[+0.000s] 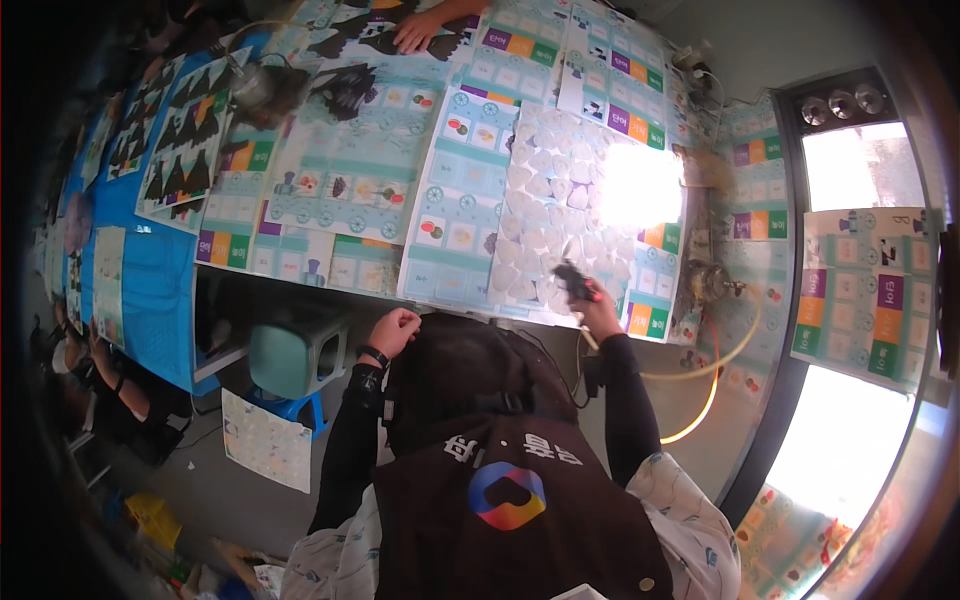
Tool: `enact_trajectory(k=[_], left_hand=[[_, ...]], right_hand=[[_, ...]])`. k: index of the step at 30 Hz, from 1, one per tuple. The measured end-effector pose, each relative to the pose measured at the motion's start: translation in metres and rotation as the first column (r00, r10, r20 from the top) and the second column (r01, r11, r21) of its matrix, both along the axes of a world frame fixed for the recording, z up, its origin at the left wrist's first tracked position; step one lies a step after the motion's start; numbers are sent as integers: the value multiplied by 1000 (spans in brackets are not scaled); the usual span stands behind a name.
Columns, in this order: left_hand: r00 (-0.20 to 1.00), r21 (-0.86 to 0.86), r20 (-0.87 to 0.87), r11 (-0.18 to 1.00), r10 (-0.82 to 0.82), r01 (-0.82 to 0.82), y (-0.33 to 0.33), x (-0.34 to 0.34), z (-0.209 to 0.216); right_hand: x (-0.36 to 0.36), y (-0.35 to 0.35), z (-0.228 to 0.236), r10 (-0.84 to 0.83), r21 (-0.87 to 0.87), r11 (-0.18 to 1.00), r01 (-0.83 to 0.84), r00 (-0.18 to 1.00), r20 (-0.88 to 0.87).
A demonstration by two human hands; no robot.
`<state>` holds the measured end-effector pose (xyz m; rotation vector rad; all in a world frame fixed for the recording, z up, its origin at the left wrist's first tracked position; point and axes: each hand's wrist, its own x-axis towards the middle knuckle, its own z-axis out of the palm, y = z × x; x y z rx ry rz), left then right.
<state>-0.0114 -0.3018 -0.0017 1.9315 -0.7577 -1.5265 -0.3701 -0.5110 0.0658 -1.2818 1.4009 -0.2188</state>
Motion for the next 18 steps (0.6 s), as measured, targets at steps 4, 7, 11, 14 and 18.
enact_trajectory(k=[4,7,11,14,18], left_hand=[[984,-114,158,992,79,-61,27,-10,-13],[421,-299,819,916,390,-267,91,6,17],[201,210,968,925,-150,-316,43,-53,191],[480,168,843,967,-243,194,51,-148,256],[964,-655,-78,741,-256,144,57,-190,340]], right_hand=[[-213,-30,-131,24,-546,796,-262,915,-404],[-188,-23,-67,151,-307,789,-531,653,-742],[-259,-60,-147,-120,-203,704,-681,169,-978],[-238,-79,-184,28,-37,745,-666,87,-996],[-261,-114,-194,143,146,780,-609,-55,-988]])
